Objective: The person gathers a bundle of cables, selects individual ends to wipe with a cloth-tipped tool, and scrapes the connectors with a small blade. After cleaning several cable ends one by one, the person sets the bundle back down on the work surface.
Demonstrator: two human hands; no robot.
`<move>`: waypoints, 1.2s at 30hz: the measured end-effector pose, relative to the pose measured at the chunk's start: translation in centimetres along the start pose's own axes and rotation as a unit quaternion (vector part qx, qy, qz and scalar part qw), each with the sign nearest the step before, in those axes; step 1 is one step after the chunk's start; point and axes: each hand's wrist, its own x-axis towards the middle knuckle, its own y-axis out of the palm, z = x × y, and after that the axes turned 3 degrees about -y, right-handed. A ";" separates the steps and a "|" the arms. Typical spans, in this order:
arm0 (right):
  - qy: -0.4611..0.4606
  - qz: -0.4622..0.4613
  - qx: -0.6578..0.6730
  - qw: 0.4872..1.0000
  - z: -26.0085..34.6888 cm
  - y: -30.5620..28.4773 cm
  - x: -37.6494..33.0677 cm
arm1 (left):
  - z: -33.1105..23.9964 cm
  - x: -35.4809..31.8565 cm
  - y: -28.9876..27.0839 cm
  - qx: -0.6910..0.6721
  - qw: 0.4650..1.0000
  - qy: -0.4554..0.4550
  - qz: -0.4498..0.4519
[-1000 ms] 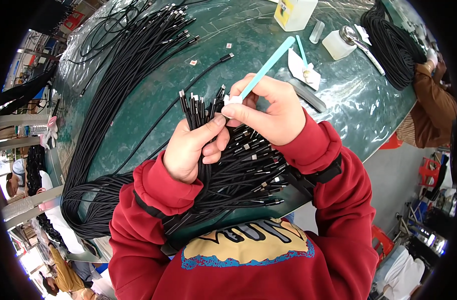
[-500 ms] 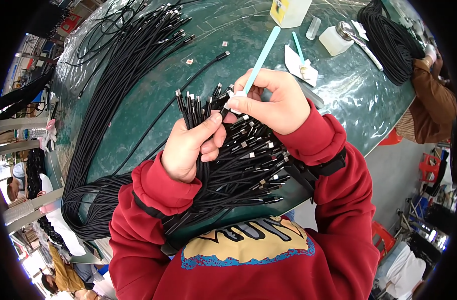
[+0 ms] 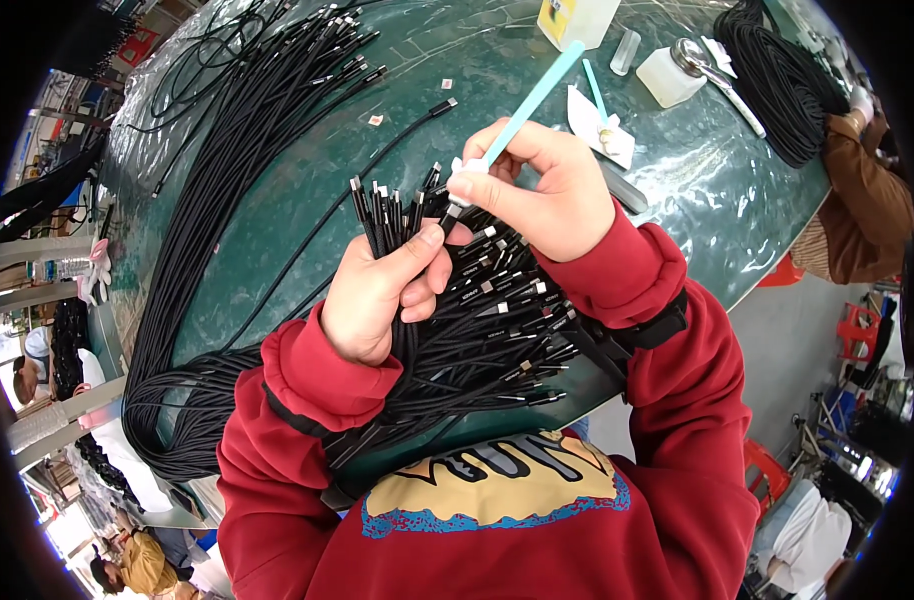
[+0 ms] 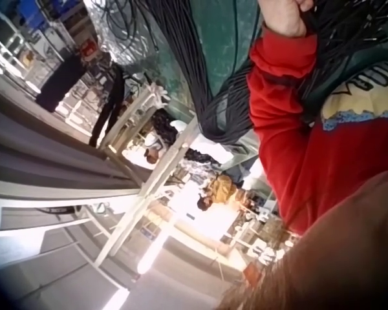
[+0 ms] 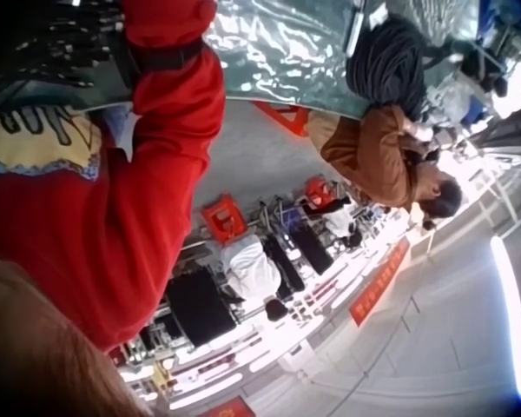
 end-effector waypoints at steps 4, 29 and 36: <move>-0.003 -0.005 0.011 1.000 0.0 -0.4 0.0 | 0.0 0.0 -0.3 -0.016 1.000 0.003 0.018; -0.012 -0.016 0.005 1.000 0.5 0.2 -0.1 | 0.1 0.2 -0.5 -0.027 0.999 -0.003 0.038; -0.040 -0.051 -0.019 0.998 0.1 -0.6 0.1 | -1.0 0.2 3.4 -0.133 0.976 -0.023 -0.168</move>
